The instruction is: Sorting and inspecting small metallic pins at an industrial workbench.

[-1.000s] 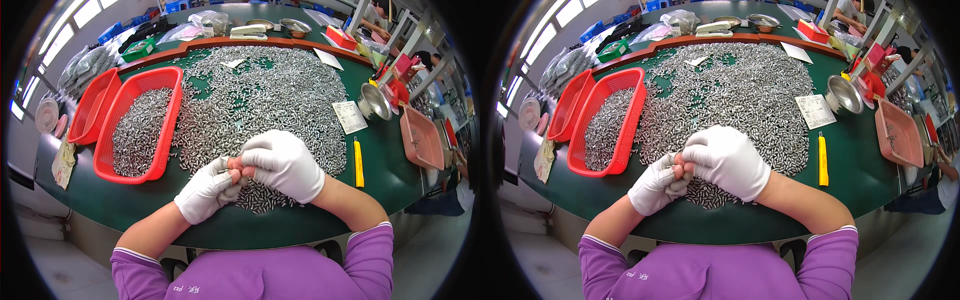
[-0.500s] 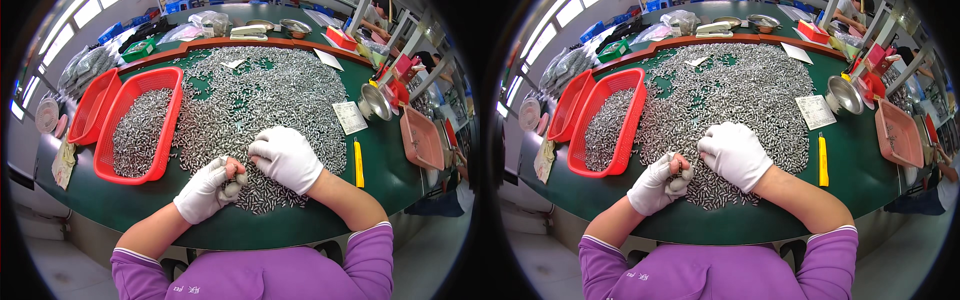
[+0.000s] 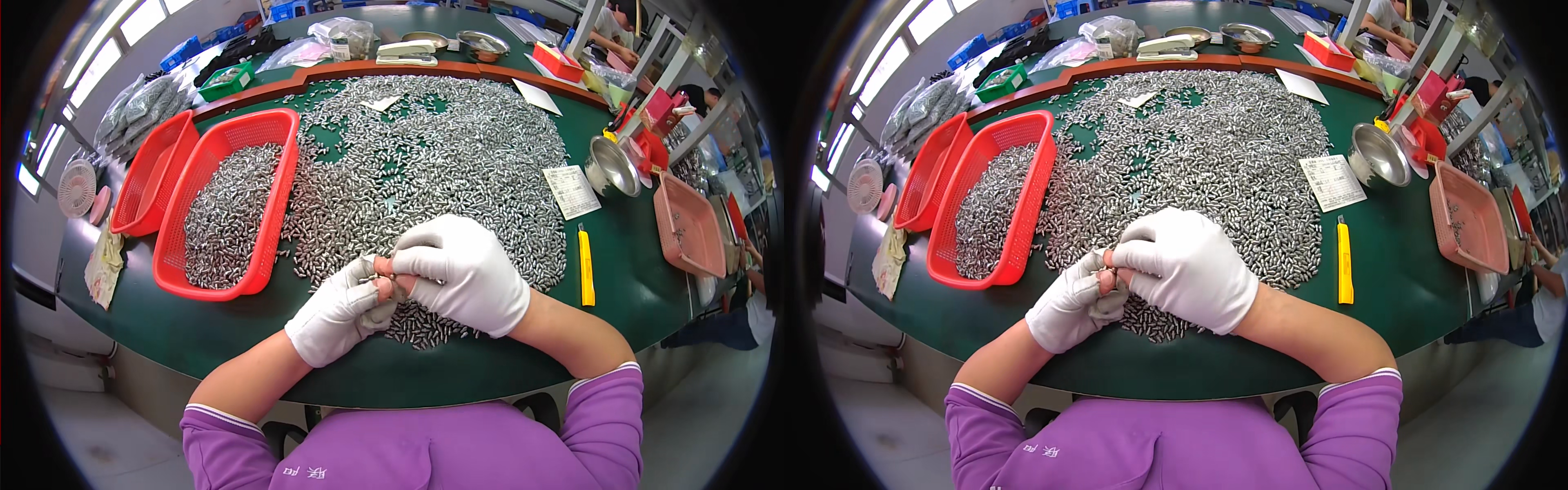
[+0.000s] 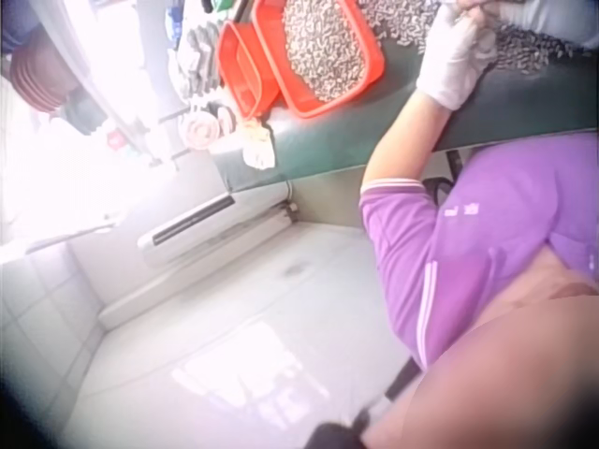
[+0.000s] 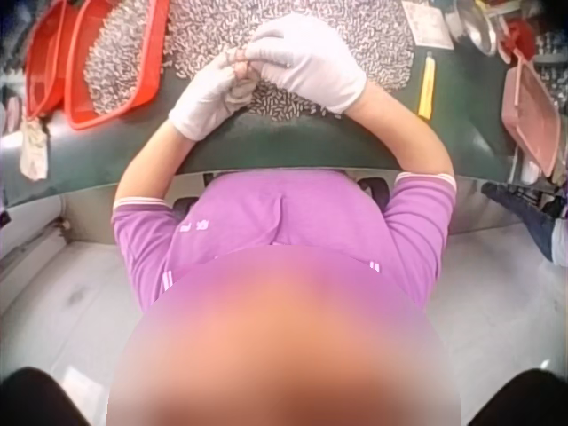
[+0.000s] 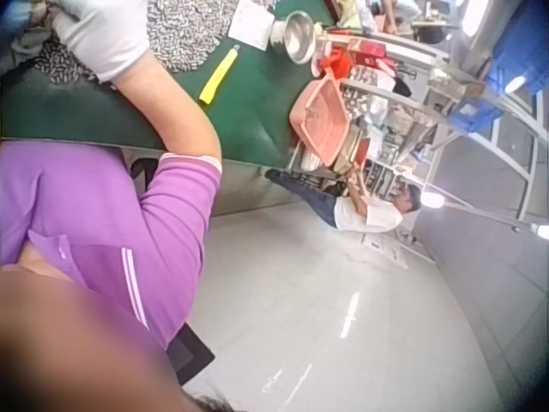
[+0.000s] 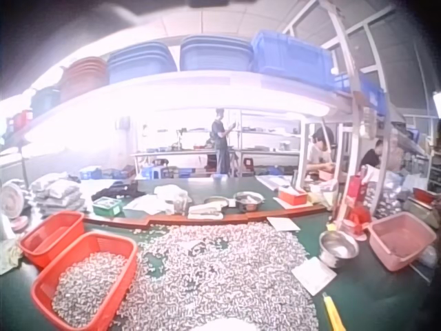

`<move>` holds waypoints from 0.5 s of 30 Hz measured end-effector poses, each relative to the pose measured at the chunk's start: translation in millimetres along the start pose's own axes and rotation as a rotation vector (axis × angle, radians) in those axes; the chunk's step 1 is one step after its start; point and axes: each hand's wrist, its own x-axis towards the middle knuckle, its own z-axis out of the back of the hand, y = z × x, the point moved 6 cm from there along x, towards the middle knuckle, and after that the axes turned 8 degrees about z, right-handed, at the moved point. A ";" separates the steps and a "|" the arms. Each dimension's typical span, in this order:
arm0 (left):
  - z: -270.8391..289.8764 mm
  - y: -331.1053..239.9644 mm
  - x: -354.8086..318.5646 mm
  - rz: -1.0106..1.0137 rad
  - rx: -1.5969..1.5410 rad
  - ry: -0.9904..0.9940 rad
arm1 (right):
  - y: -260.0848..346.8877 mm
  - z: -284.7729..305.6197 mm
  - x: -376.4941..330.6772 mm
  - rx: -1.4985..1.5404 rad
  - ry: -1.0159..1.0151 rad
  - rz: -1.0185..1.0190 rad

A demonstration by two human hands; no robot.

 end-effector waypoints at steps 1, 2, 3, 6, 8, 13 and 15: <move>-0.1 0.0 -0.1 0.001 -0.007 -0.005 | -1.7 -0.1 -0.6 0.026 -0.014 -0.024; -0.4 0.7 -0.3 0.001 -0.007 -0.005 | -2.2 -1.3 -1.1 0.025 -0.013 -0.023; -0.9 0.7 -0.9 -0.018 -0.011 0.002 | -1.9 -3.7 -1.6 0.047 -0.005 -0.004; -2.0 -0.7 -1.1 -0.033 -0.008 -0.005 | 2.2 -4.5 1.3 0.016 0.055 0.034; -2.6 -1.0 -1.1 -0.028 0.001 -0.018 | 6.2 -1.9 4.6 -0.041 0.104 0.052; 1.5 -4.5 -1.9 -0.062 -0.045 -0.042 | -11.6 -3.9 -5.8 -0.163 0.167 -0.136; 2.5 -4.2 -1.7 -0.073 -0.025 -0.054 | -30.5 -11.3 -17.5 -0.253 0.337 -0.246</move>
